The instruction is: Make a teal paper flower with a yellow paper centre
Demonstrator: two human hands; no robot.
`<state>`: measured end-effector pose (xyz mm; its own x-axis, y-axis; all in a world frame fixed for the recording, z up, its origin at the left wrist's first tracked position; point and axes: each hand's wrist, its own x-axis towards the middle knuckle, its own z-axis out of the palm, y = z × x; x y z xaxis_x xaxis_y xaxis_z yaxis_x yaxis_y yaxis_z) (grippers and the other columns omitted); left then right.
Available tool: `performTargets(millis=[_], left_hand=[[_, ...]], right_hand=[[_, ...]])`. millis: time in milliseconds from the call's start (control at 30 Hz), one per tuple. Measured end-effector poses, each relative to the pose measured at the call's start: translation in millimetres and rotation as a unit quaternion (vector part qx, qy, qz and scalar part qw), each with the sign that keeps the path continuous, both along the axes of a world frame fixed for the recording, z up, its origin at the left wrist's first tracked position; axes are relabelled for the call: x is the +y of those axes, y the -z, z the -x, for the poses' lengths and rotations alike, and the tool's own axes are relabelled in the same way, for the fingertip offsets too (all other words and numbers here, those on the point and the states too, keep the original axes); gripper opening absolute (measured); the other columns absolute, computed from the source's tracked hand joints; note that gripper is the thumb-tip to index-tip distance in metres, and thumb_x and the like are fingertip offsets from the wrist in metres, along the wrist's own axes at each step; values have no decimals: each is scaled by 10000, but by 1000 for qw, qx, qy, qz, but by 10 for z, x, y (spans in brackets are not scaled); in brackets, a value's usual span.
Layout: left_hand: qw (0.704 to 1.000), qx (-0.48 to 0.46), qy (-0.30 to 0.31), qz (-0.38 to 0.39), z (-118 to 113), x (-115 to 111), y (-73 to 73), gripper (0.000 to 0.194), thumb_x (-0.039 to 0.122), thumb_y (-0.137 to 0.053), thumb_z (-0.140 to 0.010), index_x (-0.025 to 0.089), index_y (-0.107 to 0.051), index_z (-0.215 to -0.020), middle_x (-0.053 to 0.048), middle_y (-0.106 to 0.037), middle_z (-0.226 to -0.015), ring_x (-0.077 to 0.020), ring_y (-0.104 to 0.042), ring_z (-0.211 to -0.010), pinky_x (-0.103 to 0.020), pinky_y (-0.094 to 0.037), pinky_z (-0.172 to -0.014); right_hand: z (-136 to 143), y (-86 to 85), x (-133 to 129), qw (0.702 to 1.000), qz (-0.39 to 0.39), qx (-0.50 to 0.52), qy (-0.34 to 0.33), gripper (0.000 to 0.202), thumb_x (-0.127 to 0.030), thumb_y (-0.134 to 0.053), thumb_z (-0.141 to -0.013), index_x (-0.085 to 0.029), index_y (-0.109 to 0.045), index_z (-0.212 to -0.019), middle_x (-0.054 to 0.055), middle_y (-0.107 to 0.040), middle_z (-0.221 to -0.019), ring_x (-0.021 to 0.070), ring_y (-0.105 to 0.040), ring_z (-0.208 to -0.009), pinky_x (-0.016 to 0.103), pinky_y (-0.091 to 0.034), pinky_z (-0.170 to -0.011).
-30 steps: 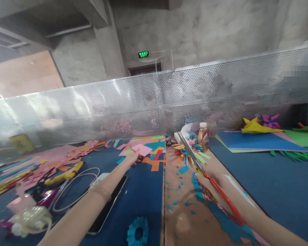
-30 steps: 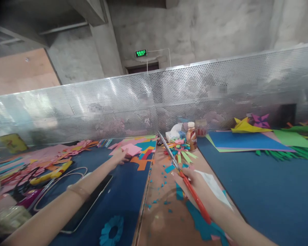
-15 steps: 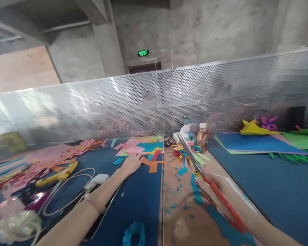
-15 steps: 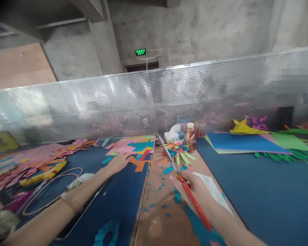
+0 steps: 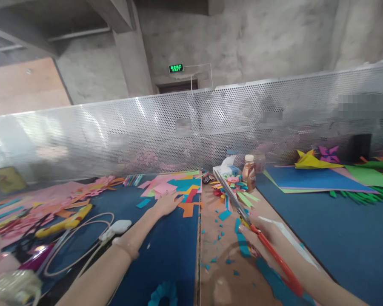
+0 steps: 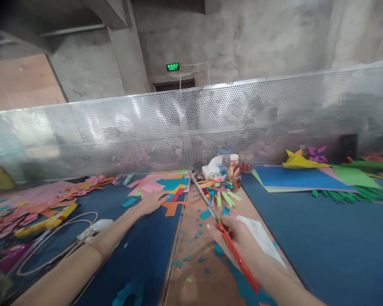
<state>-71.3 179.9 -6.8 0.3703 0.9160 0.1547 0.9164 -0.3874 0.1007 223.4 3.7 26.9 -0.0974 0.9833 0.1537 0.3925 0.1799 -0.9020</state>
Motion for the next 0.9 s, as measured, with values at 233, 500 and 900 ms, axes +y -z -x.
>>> performTargets(millis=[233, 500, 900], left_hand=[[999, 14, -28, 22, 51, -139, 23, 474, 473, -250, -914, 260, -493, -1261, -56, -450, -1383, -259, -370, -1281, -430, -278, -1030], [996, 19, -76, 38, 15, -175, -77, 531, 520, -250, -889, 236, -512, -1255, -94, -477, -1354, -319, -432, -1229, -493, -331, -978], [996, -24, -84, 17, -217, -414, -116, 544, 572, -306, -859, 287, -410, -1310, -88, -294, -1466, -340, -179, -1350, -620, -108, -1021]], right_hand=[[12, -83, -25, 1000, -13, -10, -12, 421, -560, -452, -766, -183, -387, -590, -20, -358, -542, 103, -358, -503, 202, -318, -432], [-20, -43, 2, 998, 6, -53, -13, 418, -582, -410, -771, -194, -374, -621, -17, -375, -534, 115, -388, -489, 215, -299, -425], [12, -96, -25, 999, 20, -6, -28, 407, -588, -407, -729, -190, -390, -647, -18, -346, -596, 111, -350, -524, 231, -326, -473]])
